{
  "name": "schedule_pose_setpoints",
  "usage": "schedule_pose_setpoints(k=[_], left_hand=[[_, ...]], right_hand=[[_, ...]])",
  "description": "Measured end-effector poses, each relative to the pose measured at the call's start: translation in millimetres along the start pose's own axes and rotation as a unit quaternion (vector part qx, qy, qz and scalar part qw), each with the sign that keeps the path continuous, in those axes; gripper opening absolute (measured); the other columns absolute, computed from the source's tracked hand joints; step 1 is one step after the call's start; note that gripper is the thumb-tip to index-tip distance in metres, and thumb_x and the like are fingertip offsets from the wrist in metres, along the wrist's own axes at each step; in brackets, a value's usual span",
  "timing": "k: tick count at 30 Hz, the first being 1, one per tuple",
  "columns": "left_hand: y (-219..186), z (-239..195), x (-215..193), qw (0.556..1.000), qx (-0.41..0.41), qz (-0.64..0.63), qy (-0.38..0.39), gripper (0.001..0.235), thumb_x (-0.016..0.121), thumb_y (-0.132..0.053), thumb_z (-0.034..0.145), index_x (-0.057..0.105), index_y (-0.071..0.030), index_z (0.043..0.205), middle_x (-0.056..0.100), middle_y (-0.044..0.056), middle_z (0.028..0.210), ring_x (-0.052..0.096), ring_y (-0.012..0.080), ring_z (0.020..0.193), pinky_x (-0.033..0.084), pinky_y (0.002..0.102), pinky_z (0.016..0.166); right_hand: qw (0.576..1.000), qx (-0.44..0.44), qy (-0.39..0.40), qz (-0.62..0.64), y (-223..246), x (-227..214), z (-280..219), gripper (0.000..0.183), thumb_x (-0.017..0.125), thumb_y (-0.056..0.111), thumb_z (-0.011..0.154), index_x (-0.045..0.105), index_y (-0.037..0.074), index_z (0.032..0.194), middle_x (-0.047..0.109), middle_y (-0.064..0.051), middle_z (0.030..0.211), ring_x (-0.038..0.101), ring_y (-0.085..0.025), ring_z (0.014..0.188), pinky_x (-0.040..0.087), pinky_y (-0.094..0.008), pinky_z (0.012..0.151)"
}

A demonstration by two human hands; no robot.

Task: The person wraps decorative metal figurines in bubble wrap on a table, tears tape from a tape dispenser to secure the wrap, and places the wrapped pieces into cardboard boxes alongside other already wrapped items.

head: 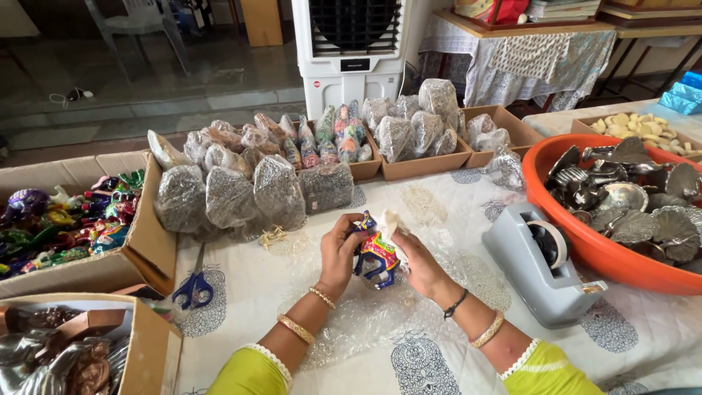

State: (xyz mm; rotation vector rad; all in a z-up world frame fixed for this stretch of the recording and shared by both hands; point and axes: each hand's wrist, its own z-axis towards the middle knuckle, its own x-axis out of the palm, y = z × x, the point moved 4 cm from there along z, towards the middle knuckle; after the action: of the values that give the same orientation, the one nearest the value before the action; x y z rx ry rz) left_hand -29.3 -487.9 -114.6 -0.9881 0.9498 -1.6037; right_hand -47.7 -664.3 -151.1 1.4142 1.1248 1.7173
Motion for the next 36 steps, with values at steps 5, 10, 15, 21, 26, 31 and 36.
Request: schedule_pose_setpoints(k=[5, 10, 15, 21, 26, 31, 36], left_hand=[[5, 14, -19, 0.997, 0.026, -0.048, -0.055, 0.025, 0.057, 0.004, 0.089, 0.065, 0.000, 0.113, 0.067, 0.004, 0.086, 0.058, 0.0089, 0.072, 0.048, 0.024, 0.063], [24, 16, -23, 0.982, 0.062, -0.123, -0.132, 0.025, 0.057, 0.000, 0.094, 0.057, -0.002, 0.119, 0.063, 0.004, 0.096, 0.059, 0.0097, 0.081, 0.051, 0.025, 0.072], [20, -4, 5, 0.955, -0.010, -0.275, -0.107, 0.032, 0.056, -0.017, 0.098, 0.053, -0.007, 0.128, 0.063, 0.004, 0.109, 0.062, 0.0119, 0.091, 0.053, 0.028, 0.081], [32, -4, 17, 0.951, -0.096, -0.292, -0.026, 0.036, 0.062, -0.029, 0.098, 0.060, -0.004, 0.124, 0.071, 0.007, 0.108, 0.070, 0.0144, 0.095, 0.056, 0.031, 0.084], [40, 3, 9, 0.967, -0.077, -0.242, -0.032, 0.037, 0.066, -0.029, 0.097, 0.061, 0.000, 0.121, 0.072, 0.006, 0.106, 0.069, 0.0132, 0.094, 0.056, 0.030, 0.085], [45, 7, 7, 0.980, -0.067, -0.184, -0.029, 0.037, 0.067, -0.029, 0.099, 0.063, 0.000, 0.121, 0.071, 0.006, 0.106, 0.066, 0.0114, 0.095, 0.054, 0.029, 0.084], [23, 10, 3, 0.988, -0.037, -0.148, -0.038, 0.030, 0.067, -0.025, 0.099, 0.061, -0.004, 0.119, 0.068, 0.003, 0.100, 0.064, 0.0102, 0.090, 0.053, 0.027, 0.079]], right_hand=[[0.996, 0.003, 0.053, -0.068, -40, -44, 20, 0.056, 0.061, 0.038, 0.104, 0.051, 0.001, 0.146, 0.064, -0.006, 0.127, 0.060, -0.015, 0.114, 0.049, -0.032, 0.095], [0.992, 0.058, 0.029, -0.104, -41, -17, 6, 0.070, 0.066, 0.018, 0.086, 0.034, 0.021, 0.148, 0.064, -0.002, 0.124, 0.062, -0.016, 0.112, 0.053, -0.034, 0.093], [0.991, -0.060, 0.023, -0.115, -41, -38, 16, 0.066, 0.057, -0.003, 0.083, 0.042, -0.001, 0.147, 0.066, -0.009, 0.126, 0.065, -0.018, 0.116, 0.055, -0.031, 0.096], [0.962, -0.043, -0.138, -0.233, -5, -42, 11, 0.025, 0.050, -0.006, 0.093, 0.062, -0.004, 0.115, 0.073, -0.012, 0.091, 0.070, -0.019, 0.063, 0.053, -0.031, 0.046], [0.848, -0.190, -0.125, -0.479, 7, -53, 14, 0.017, 0.065, -0.003, 0.079, 0.074, -0.002, 0.093, 0.073, -0.019, 0.076, 0.067, -0.030, 0.058, 0.051, -0.038, 0.054], [0.716, -0.274, -0.096, -0.635, 68, -13, -7, 0.024, 0.081, 0.020, 0.071, 0.078, 0.006, 0.091, 0.074, -0.017, 0.079, 0.069, -0.038, 0.073, 0.054, -0.047, 0.064], [0.645, -0.193, -0.056, -0.737, 90, -17, -11, 0.030, 0.088, 0.028, 0.068, 0.074, 0.007, 0.085, 0.074, -0.016, 0.080, 0.071, -0.036, 0.077, 0.055, -0.046, 0.069]])
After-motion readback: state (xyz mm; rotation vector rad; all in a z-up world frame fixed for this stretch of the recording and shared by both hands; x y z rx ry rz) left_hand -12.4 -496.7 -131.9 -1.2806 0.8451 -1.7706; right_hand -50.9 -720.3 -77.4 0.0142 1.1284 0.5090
